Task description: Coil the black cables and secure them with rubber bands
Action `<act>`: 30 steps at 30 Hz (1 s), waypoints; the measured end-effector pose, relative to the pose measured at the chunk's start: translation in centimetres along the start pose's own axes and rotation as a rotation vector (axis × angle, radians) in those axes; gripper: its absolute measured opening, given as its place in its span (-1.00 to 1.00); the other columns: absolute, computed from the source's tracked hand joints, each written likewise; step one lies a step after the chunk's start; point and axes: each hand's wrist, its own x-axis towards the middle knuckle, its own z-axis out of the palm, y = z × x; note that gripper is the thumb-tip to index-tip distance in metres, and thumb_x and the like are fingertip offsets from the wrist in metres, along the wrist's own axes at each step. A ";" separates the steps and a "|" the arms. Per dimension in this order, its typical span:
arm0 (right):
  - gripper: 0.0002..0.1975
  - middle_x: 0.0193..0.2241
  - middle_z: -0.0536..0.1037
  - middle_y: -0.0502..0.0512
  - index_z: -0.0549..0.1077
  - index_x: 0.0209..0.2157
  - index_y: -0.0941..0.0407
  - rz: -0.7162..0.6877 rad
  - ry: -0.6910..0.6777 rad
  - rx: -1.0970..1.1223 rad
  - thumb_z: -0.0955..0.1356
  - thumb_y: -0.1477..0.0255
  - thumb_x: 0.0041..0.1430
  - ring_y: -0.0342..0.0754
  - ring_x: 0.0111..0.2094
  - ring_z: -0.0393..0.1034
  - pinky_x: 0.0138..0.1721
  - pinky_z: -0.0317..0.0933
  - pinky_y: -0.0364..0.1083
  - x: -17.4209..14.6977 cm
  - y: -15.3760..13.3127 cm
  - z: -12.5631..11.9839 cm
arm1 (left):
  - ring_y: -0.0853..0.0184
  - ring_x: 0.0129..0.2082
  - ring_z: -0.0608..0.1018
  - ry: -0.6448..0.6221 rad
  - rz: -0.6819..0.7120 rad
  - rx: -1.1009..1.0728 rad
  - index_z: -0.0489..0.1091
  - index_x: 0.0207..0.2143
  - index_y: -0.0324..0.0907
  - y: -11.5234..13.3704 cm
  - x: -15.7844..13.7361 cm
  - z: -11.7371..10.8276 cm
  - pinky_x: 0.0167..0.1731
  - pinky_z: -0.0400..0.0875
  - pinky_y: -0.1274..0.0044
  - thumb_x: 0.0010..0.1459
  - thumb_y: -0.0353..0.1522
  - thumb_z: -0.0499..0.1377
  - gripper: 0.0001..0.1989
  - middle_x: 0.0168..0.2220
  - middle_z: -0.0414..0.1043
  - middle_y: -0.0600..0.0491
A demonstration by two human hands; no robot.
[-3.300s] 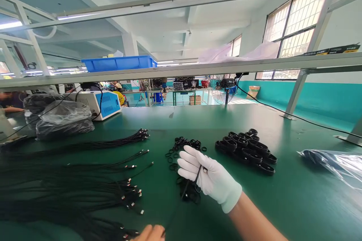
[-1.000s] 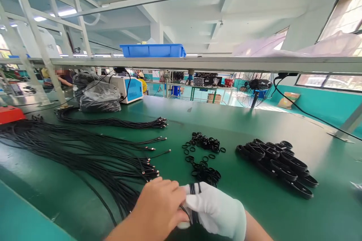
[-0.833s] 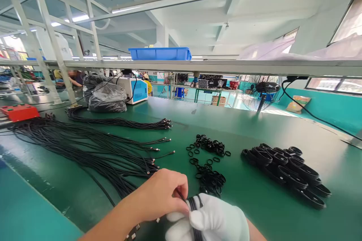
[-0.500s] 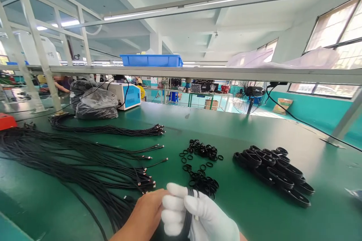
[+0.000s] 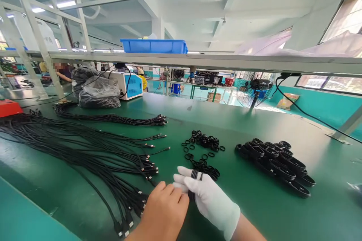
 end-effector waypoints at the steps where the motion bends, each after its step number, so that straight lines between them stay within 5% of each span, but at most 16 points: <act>1: -0.66 -0.40 0.52 0.04 0.46 -0.25 0.17 0.030 -0.046 -0.022 0.49 0.40 -0.12 -0.10 -0.34 0.39 -0.17 0.19 -0.08 0.0 0.1 0.3 | 0.33 -0.53 0.38 0.006 0.060 -0.008 0.30 -0.51 -0.16 -0.7 0.4 -0.7 -0.46 0.08 0.47 0.03 -0.41 0.21 -0.88 -0.53 0.39 0.13; 4: -0.75 -0.54 0.44 0.03 0.46 -0.47 0.21 0.098 -0.204 -0.030 0.48 0.32 -0.12 -0.14 -0.47 0.31 -0.31 0.18 -0.08 -0.2 0.4 0.8 | 0.38 -0.51 0.35 -0.118 0.162 -0.143 0.28 -0.52 -0.16 -3.1 1.8 -3.2 -0.45 0.08 0.51 -0.11 -0.19 0.34 -0.69 -0.54 0.39 0.18; 8: -0.69 -0.53 0.42 0.07 0.45 -0.37 0.26 0.274 -0.370 0.037 0.45 0.31 -0.08 -0.11 -0.46 0.35 -0.30 0.18 -0.05 -0.8 1.1 1.1 | 0.46 -0.48 0.36 -0.313 0.118 -0.388 0.28 -0.54 -0.16 -5.3 3.3 -4.6 -0.40 0.12 0.57 -0.12 -0.24 0.35 -0.70 -0.52 0.39 0.26; 12: -0.75 -0.58 0.41 0.05 0.45 -0.39 0.30 0.426 -0.301 0.050 0.46 0.51 -0.20 -0.14 -0.51 0.35 -0.34 0.15 -0.10 -1.2 2.0 1.2 | 0.46 -0.44 0.39 -0.410 0.153 -0.514 0.34 -0.55 -0.15 -6.1 3.6 -4.0 -0.30 0.20 0.58 -0.06 -0.32 0.31 -0.81 -0.51 0.39 0.26; 14: -0.75 -0.60 0.44 0.11 0.46 -0.41 0.34 0.432 -0.221 0.012 0.44 0.51 -0.23 -0.10 -0.54 0.37 -0.35 0.17 -0.07 -1.1 2.2 1.2 | 0.40 -0.31 0.41 -0.308 0.148 -0.503 0.40 -0.51 -0.12 -6.1 3.4 -3.9 -0.18 0.21 0.53 -0.01 -0.31 0.28 -0.88 -0.41 0.43 0.21; 16: -0.70 -0.57 0.49 0.21 0.47 -0.39 0.37 0.409 -0.155 -0.012 0.43 0.44 -0.19 -0.04 -0.54 0.40 -0.36 0.18 -0.02 -0.9 2.2 1.0 | 0.32 -0.17 0.38 -0.076 0.078 -0.419 0.46 -0.44 -0.09 -5.9 2.8 -3.9 -0.06 0.17 0.44 0.10 -0.40 0.18 -0.92 -0.28 0.44 0.13; 18: -0.66 -0.55 0.50 0.25 0.48 -0.38 0.38 0.392 -0.158 0.014 0.41 0.38 -0.15 -0.01 -0.54 0.42 -0.38 0.19 -0.02 -0.6 2.2 0.7 | 0.28 -0.13 0.35 0.126 0.049 -0.350 0.47 -0.33 -0.08 -5.5 2.0 -3.8 -0.05 0.18 0.39 0.18 -0.52 0.02 -0.74 -0.20 0.42 0.06; 20: -0.65 -0.54 0.51 0.24 0.48 -0.37 0.38 0.381 -0.212 0.058 0.42 0.35 -0.12 -0.01 -0.52 0.43 -0.37 0.20 -0.01 -0.3 2.2 0.3 | 0.30 -0.17 0.36 0.175 0.114 -0.342 0.46 -0.27 -0.11 -5.0 1.3 -3.7 -0.11 0.24 0.44 0.19 -0.59 -0.09 -0.64 -0.21 0.42 0.02; 25: -0.67 -0.50 0.55 0.23 0.50 -0.32 0.38 0.384 -0.362 0.079 0.41 0.37 -0.05 -0.03 -0.47 0.45 -0.34 0.25 -0.04 -0.1 2.8 -0.9 | 0.34 -0.34 0.36 -0.069 0.198 -0.423 0.46 -0.36 -0.16 -4.7 1.3 -3.9 -0.31 0.27 0.53 0.22 -0.46 0.00 -0.76 -0.34 0.43 0.04; 27: -0.68 -0.49 0.56 0.25 0.51 -0.31 0.39 0.370 -0.411 0.060 0.39 0.39 -0.03 -0.04 -0.47 0.47 -0.37 0.27 -0.08 -0.3 2.9 -1.2 | 0.38 -0.41 0.36 -0.202 0.092 -0.601 0.46 -0.41 -0.15 -5.1 1.8 -4.4 -0.39 0.23 0.57 0.18 -0.41 0.08 -0.83 -0.41 0.40 0.09; 30: -0.74 -0.55 0.56 0.22 0.52 -0.36 0.38 0.324 -0.463 0.082 0.36 0.43 -0.02 -0.10 -0.49 0.46 -0.40 0.27 -0.15 -0.9 2.7 -1.1 | 0.46 -0.50 0.31 -0.412 -0.212 -1.158 0.39 -0.46 -0.18 -5.4 2.2 -4.4 -0.50 0.16 0.63 0.01 -0.39 0.24 -0.94 -0.51 0.32 0.18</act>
